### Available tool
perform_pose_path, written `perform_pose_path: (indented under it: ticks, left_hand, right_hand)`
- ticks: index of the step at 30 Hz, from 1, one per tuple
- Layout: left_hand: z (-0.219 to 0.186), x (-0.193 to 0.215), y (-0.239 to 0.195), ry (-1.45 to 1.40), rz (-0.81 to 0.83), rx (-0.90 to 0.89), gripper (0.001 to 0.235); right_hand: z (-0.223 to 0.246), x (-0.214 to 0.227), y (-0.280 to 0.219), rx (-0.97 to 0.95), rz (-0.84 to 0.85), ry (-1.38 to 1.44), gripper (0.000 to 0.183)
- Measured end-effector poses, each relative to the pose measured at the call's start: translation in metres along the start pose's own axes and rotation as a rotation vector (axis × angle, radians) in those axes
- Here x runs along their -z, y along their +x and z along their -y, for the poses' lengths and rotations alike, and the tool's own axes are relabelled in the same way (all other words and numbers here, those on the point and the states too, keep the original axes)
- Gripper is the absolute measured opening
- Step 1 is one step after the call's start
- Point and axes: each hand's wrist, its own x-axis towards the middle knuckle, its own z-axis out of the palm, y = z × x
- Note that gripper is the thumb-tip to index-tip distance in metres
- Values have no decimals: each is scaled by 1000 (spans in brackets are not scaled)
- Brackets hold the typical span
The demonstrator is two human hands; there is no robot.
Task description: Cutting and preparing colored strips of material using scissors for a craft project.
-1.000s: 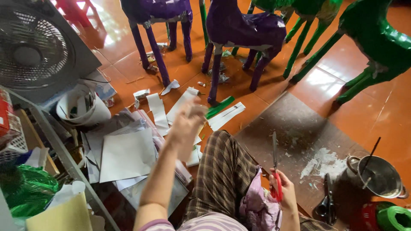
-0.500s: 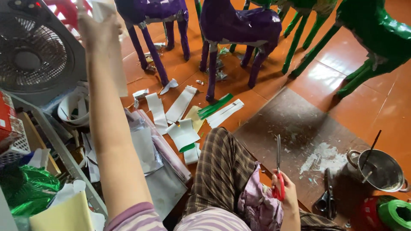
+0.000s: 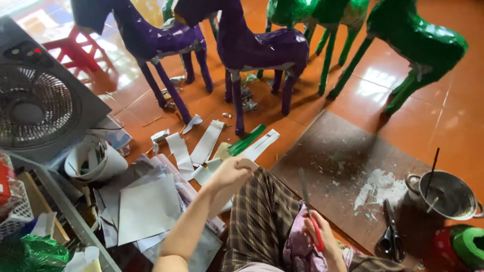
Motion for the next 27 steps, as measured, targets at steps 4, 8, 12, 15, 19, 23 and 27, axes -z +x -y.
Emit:
perform_pose_path:
  ticks: [4, 8, 12, 15, 19, 23, 27]
  left_hand:
    - [20, -31, 7, -137, 17, -102, 21]
    - [10, -44, 0, -324, 113, -188, 14]
    - [-6, -46, -4, -248, 125, -225, 24]
    - [-8, -49, -3, -232, 98, -218, 19]
    - [12, -58, 3, -384, 98, -322, 12]
    - [-25, -55, -23, -161, 216, -305, 12]
    - [-22, -53, -24, 86, 301, -286, 6]
  right_hand:
    - [24, -39, -12, -60, 97, -100, 22]
    - [35, -54, -31, 126, 72, -406, 42]
    - [56, -61, -42, 175, 72, -408, 53]
    - [45, -55, -39, 303, 84, -369, 52]
    - [31, -46, -38, 435, 58, -607, 64]
    - [54, -57, -45, 448, 63, -685, 68]
    - [60, -60, -44, 479, 70, -693, 68]
